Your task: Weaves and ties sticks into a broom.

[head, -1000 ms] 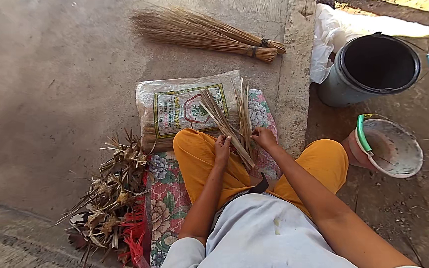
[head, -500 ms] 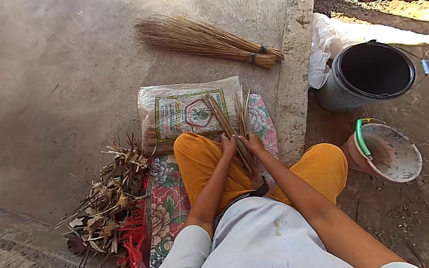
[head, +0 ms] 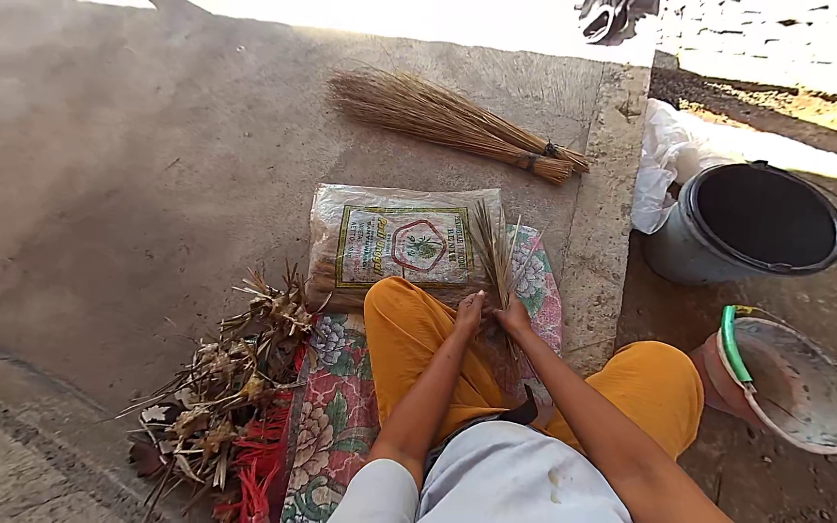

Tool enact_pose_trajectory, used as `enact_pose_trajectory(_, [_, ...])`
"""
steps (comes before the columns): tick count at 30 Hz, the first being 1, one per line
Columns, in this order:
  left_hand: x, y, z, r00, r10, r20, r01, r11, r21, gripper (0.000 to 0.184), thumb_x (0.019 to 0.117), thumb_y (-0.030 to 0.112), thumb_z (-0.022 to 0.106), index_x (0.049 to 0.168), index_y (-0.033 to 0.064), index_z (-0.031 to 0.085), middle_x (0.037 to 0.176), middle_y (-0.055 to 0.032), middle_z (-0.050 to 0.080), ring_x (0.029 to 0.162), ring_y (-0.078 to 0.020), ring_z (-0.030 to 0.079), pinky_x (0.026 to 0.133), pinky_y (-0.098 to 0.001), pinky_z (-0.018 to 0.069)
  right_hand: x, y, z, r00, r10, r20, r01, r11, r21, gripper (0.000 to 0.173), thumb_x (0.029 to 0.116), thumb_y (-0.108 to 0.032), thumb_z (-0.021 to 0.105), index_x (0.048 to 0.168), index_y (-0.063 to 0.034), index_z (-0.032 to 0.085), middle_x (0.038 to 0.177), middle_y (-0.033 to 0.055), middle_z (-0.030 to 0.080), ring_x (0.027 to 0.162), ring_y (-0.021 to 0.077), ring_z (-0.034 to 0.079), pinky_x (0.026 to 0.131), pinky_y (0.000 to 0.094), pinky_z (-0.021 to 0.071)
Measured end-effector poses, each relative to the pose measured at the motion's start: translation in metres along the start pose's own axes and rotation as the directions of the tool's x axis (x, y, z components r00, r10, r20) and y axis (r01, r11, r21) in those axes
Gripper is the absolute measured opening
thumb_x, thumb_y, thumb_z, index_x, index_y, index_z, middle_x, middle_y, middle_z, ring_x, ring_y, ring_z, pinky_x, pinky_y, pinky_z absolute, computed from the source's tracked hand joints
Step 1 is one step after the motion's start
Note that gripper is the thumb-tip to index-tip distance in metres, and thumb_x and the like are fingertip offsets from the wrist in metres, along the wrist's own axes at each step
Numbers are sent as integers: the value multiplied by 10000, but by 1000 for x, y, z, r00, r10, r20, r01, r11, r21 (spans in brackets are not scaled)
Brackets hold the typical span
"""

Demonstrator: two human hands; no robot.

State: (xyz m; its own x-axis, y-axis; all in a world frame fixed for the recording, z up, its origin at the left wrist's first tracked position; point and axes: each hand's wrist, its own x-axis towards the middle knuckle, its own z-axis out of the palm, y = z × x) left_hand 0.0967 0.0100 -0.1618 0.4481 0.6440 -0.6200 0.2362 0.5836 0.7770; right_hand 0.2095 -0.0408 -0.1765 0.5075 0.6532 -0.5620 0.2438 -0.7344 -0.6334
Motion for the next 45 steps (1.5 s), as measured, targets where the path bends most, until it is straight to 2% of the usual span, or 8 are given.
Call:
enact_pose_trajectory(4, [1,7,3,994,-76,82,77,997,-4,587,1068,385,530,1497,4,404,1312,-221,610,1082,-257,650,914,-404,530,-15,6,-2,993,-94,76,85,989,119,564,963,50,534,1494,31,346,1197,247,618,902,317,702,796,467,593])
enact_pose_trajectory(10, [-1,26,22,997,-7,81,35,936,-350,351,1001,128,650,1309,-17,567,977,-132,691,833,-187,674,767,-340,566,-69,15,-12,913,-395,103,402,914,-48,807,990,-46,566,1633,-18,80,1239,248,650,1079,362,675,998,500,511])
enact_pose_trajectory(15, [-35,58,64,951,250,-180,-305,851,-427,167,1004,97,637,1118,9,552,727,-32,584,564,-115,582,592,-284,562,-93,26,-21,874,-443,-201,466,881,83,431,1007,-154,586,1346,98,500,925,207,658,775,287,651,763,471,547])
enact_pose_trajectory(23, [-90,70,94,425,898,115,-905,418,78,296,860,77,774,1046,-120,652,838,-165,698,752,-189,683,730,-364,582,-89,24,-33,756,-483,-441,637,697,329,402,920,-116,705,1170,169,571,1020,157,676,947,51,645,913,219,520])
enact_pose_trajectory(30, [-38,32,71,676,679,286,-727,551,410,367,1063,226,531,1213,-84,657,966,-249,713,899,-373,705,860,-543,532,-115,11,-65,910,-357,212,412,837,-361,495,947,-250,738,1264,112,623,1202,352,635,1172,503,603,1027,670,415])
enact_pose_trajectory(34, [-52,77,88,712,519,473,-685,367,629,350,1069,257,510,1309,42,646,1108,-194,725,1063,-352,693,918,-547,515,-171,-20,-111,598,-793,118,765,608,213,224,994,-241,639,1086,-53,720,1000,-20,744,887,51,709,821,261,613])
enact_pose_trajectory(37, [-62,85,100,589,493,640,-771,106,628,276,986,193,620,1135,-14,723,1095,-203,726,1066,-359,680,930,-528,494,-165,-40,-141,474,-877,-85,856,481,-191,558,976,-336,610,1353,74,572,1323,246,618,1253,318,591,1061,434,475])
enact_pose_trajectory(45, [-82,76,86,522,123,844,-835,-129,535,250,1011,156,567,1033,-68,675,969,-242,699,946,-430,683,779,-593,505,-127,23,-143,878,-417,236,457,877,-150,1160,818,-259,856,1616,43,69,1394,309,542,1231,383,601,1066,516,471])
